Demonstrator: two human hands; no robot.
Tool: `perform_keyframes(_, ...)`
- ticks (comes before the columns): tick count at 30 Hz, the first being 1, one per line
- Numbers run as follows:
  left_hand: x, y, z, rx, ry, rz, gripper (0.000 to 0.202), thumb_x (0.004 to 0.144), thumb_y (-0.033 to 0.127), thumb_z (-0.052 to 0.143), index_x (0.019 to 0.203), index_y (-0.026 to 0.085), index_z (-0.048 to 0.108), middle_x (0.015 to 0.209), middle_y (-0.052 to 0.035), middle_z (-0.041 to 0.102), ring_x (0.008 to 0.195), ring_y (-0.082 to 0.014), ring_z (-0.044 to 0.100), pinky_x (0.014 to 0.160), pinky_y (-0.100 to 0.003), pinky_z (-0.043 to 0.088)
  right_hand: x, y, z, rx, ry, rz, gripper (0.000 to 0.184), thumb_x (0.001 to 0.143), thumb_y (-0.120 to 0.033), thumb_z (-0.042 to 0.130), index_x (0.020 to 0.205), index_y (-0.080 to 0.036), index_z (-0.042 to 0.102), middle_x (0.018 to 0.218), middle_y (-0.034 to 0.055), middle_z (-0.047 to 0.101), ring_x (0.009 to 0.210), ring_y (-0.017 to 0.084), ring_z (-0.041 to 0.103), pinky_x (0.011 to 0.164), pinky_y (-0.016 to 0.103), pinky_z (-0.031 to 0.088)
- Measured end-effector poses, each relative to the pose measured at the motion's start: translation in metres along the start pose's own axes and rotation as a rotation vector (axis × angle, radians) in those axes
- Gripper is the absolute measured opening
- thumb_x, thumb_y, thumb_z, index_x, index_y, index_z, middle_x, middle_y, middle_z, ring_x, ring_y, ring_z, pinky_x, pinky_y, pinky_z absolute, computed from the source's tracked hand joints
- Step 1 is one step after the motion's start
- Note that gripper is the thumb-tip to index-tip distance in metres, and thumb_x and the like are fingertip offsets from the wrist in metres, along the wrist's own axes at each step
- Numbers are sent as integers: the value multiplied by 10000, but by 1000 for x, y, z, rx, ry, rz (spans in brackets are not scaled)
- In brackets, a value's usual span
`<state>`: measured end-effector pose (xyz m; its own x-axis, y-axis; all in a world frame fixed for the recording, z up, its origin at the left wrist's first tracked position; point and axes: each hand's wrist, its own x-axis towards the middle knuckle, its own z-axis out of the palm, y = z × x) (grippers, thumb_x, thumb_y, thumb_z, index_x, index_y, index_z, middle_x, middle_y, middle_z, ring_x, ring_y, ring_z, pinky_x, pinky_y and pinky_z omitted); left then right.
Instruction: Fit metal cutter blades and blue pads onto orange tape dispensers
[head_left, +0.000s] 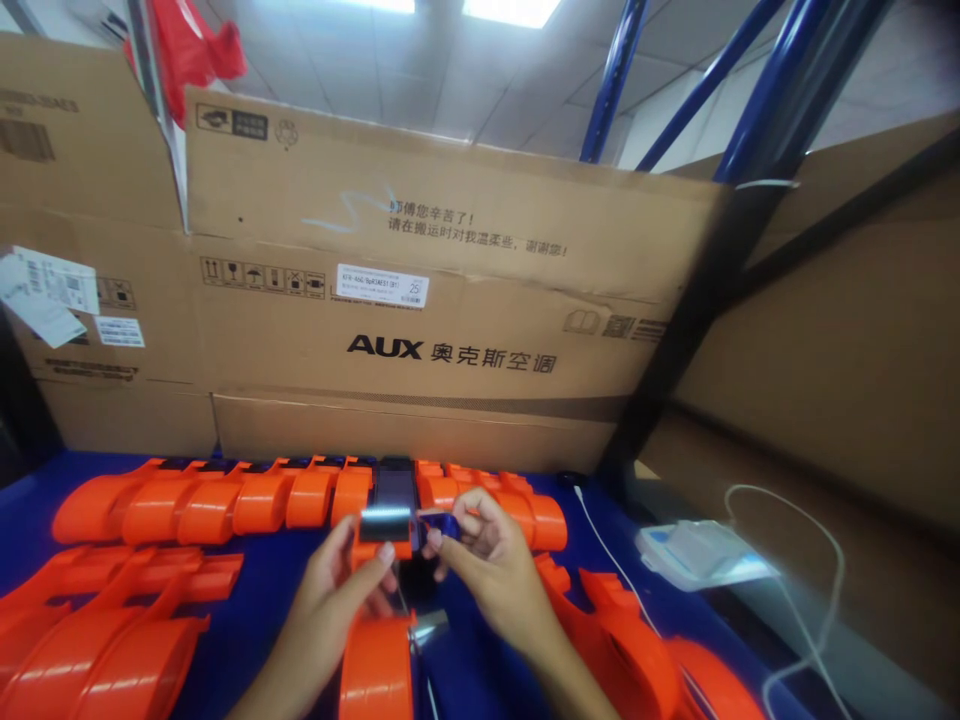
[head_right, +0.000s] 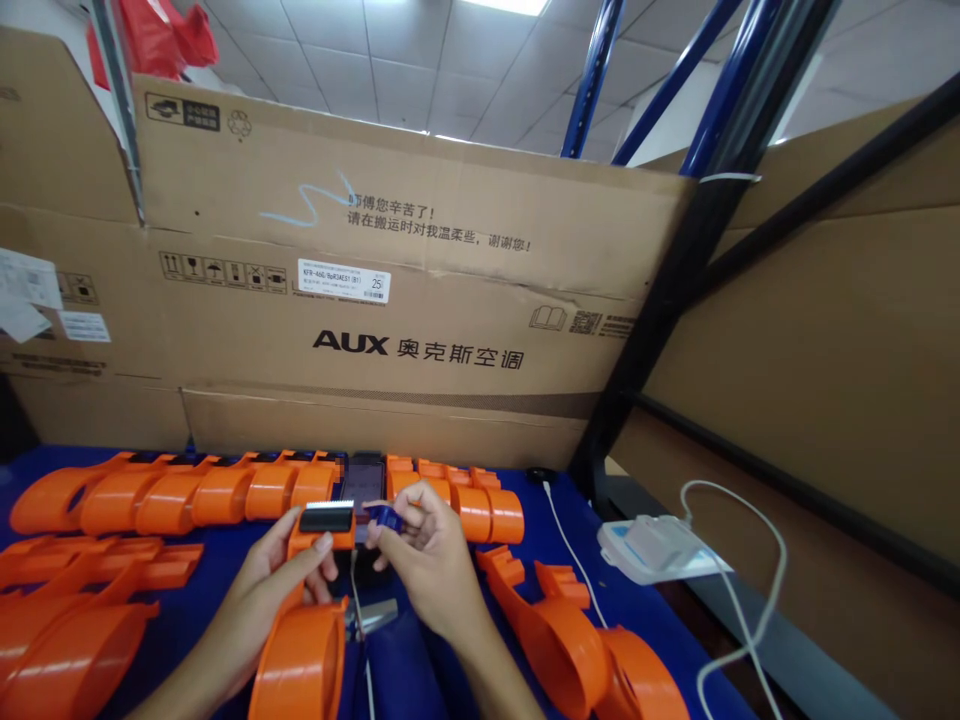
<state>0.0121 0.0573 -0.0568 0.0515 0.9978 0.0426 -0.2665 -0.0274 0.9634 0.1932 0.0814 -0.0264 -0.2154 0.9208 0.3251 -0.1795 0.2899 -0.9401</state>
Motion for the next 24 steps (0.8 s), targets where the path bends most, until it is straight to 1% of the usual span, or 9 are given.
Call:
perform_keyframes(3,-1,2,1,16,8,24,307,872,419,691,1070,203,599,732,20,667,545,-106,609,535,-215,470,-1,1,2,-172,0,-33,226,901,-394,681,1008,-215,596,831,31,699,752,200,687,636,296,564)
perform_keyframes(6,-3,5,1,26,7,30,296,877,412,686,1067,200,605,739,17,664,553,-105,608,545,-214,472,-4,1,3,-347,-28,-64,327,960,-441,581,1163,-197,662,877,63,725,768,215,685,692,332,573)
perform_keyframes(9,-4,6,2,21,2,35,289,881,407,683,1068,200,607,738,16,661,560,-108,609,548,-214,474,-7,-2,3,-459,-36,-109,380,997,-449,512,1267,-214,640,906,72,731,847,248,683,824,407,568)
perform_keyframes(12,-4,6,3,16,10,37,281,880,404,683,1056,199,605,730,17,660,555,-109,609,551,-217,481,-9,-7,5,-538,-77,-174,391,1021,-422,467,1335,-236,608,1146,110,702,1121,294,626,1045,490,454)
perform_keyframes(14,-3,5,3,14,14,35,277,878,404,685,1048,201,602,732,17,662,555,-110,611,556,-217,486,-10,-8,6,-568,-107,-194,421,1030,-396,447,1411,-249,547,1226,117,662,1203,290,584,1091,485,411)
perform_keyframes(16,-3,5,2,10,16,34,283,876,407,687,1052,203,601,734,16,665,557,-111,615,559,-219,489,-10,-6,8,-582,-101,-193,421,1032,-373,445,1428,-254,525,1206,112,655,1180,274,594,1073,450,426)
perform_keyframes(18,-3,4,2,9,12,31,291,875,411,686,1060,202,602,734,16,666,554,-111,614,561,-220,490,-10,-1,9,-565,-52,-184,379,1026,-358,457,1379,-247,541,1104,94,670,1055,249,639,984,400,485)
perform_keyframes(22,-2,4,1,20,7,23,296,880,414,679,1067,199,599,743,12,669,564,-115,620,573,-225,493,-9,10,10,-455,25,-174,154,990,-349,527,1082,-226,541,849,24,628,764,184,621,715,287,518)
perform_keyframes(24,-3,4,2,25,13,22,297,881,416,678,1068,200,595,745,11,670,574,-120,630,578,-228,494,-8,12,9,-453,14,-172,119,975,-336,553,957,-228,506,814,9,605,730,167,593,675,263,494)
